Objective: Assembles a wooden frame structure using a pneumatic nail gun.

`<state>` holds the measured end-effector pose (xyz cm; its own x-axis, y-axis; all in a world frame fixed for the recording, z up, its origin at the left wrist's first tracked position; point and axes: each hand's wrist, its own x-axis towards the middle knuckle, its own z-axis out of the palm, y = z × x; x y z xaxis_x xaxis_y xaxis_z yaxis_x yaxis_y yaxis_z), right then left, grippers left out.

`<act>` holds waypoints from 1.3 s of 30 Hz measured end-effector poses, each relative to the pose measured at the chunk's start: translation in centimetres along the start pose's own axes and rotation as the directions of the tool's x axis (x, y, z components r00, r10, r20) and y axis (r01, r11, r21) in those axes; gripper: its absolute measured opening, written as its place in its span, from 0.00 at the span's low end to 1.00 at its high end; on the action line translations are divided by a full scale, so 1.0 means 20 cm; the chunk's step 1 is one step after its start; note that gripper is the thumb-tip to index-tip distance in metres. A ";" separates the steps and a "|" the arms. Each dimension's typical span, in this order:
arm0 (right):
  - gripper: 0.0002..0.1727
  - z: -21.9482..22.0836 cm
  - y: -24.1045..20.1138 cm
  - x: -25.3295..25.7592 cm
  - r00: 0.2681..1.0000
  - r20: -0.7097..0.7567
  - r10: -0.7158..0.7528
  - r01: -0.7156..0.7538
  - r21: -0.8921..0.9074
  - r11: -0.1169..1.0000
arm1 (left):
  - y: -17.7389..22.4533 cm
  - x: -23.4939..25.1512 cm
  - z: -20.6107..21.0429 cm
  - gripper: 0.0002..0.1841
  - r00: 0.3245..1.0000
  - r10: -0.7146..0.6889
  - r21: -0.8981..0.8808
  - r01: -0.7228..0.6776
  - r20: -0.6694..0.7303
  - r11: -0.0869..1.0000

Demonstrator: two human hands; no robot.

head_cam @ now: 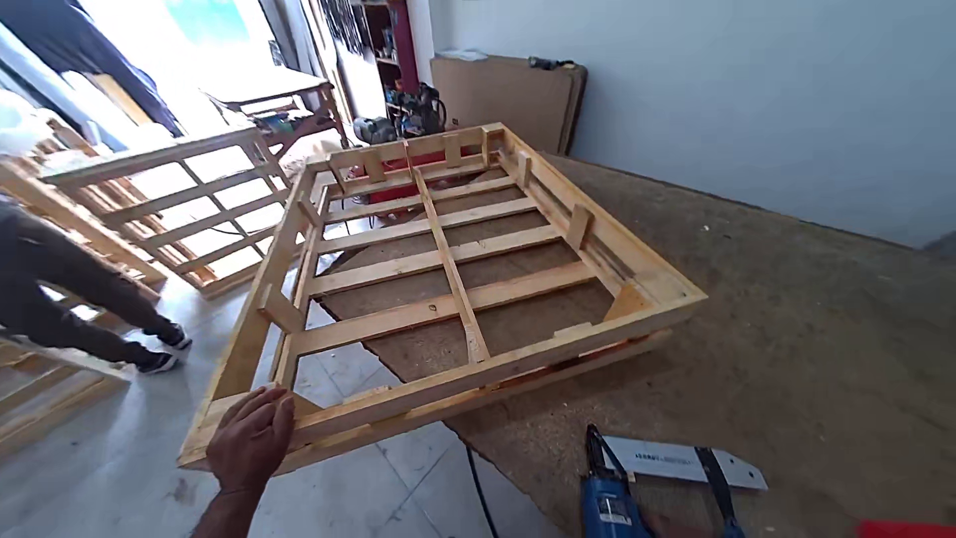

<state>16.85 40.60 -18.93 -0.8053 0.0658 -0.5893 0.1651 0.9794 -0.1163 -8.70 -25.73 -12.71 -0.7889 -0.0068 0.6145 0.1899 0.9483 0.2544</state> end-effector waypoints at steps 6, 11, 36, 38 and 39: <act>0.47 -0.07 -0.06 -0.03 0.983 0.175 0.052 -0.040 -0.072 0.997 | 0.29 -0.04 -0.17 0.24 0.997 -0.055 -0.144 0.064 0.061 0.988; 0.42 -0.21 -0.17 -0.05 0.972 0.236 -0.007 0.002 0.021 1.000 | 0.93 -0.42 -0.06 0.20 0.927 -0.143 -0.442 0.295 0.346 0.847; 0.44 0.10 -0.28 -0.07 0.980 -0.096 0.173 -0.171 0.025 0.985 | 0.82 -1.21 -0.35 0.16 0.218 0.131 -0.199 0.325 0.967 0.925; 0.44 0.09 -0.28 -0.05 0.981 -0.087 0.171 -0.172 0.003 0.985 | 0.77 -1.27 -0.39 0.18 0.155 0.121 -0.170 0.357 0.980 0.919; 0.44 0.09 -0.28 -0.04 0.982 -0.084 0.168 -0.169 -0.007 0.986 | 0.74 -1.30 -0.40 0.18 0.134 0.121 -0.163 0.374 0.984 0.913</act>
<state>17.62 34.63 -19.26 -0.8113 0.2451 -0.5308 0.2949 0.9555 -0.0095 19.37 -13.96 -19.00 -0.6574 0.4258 -0.6217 -0.0266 0.8114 0.5839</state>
